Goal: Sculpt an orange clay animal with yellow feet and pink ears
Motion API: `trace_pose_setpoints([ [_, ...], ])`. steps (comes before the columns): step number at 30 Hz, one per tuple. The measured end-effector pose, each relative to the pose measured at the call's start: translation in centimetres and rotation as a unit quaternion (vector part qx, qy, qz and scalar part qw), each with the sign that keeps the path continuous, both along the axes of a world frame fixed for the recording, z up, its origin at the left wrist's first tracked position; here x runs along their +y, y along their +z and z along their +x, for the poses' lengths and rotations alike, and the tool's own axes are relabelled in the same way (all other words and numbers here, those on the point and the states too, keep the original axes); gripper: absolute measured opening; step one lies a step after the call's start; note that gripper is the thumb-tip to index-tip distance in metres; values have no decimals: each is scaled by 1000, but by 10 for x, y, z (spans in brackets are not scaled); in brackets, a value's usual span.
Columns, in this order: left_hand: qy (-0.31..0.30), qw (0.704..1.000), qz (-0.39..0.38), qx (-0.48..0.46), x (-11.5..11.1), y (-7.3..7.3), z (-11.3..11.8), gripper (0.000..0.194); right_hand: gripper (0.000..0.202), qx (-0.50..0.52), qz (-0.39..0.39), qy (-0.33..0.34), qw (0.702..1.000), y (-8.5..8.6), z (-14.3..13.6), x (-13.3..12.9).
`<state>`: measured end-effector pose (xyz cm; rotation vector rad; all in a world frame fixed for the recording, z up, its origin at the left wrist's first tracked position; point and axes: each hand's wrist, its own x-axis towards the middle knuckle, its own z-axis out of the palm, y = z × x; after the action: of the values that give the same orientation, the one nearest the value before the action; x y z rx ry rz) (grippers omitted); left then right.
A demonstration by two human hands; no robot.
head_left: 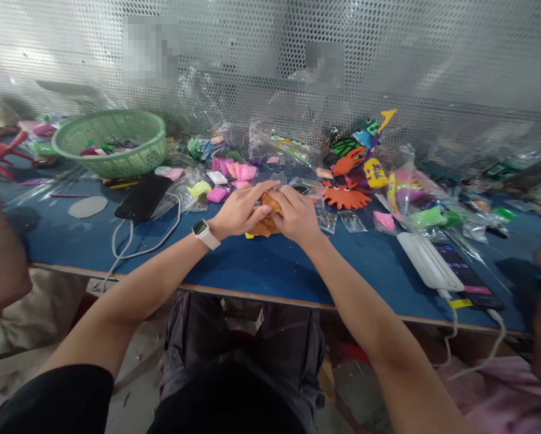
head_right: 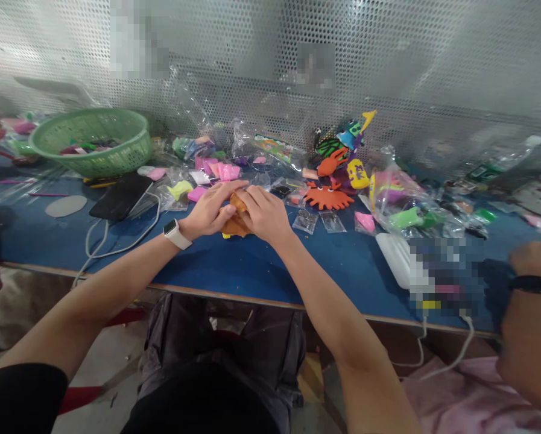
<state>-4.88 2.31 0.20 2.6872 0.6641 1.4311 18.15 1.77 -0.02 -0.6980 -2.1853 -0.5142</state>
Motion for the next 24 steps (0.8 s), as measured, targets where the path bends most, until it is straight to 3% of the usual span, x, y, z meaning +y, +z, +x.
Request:
trace_pose_setpoints([
  [3,17,999,-24,15,-2,2,-1,83,41,-5,-17,-35,999,1,-6,-5],
  [8,18,999,-47,10,-1,0,2,65,33,2,-11,-54,998,4,-13,-10],
  [14,21,999,-42,1,1,1,1,59,28,37,98,-20,994,13,-11,-15],
  [21,7,999,6,38,1,8,-3,63,29,23,83,-32,996,9,-7,-13],
  [24,11,998,17,59,1,12,-5,74,36,13,52,-38,998,6,-6,-11],
])
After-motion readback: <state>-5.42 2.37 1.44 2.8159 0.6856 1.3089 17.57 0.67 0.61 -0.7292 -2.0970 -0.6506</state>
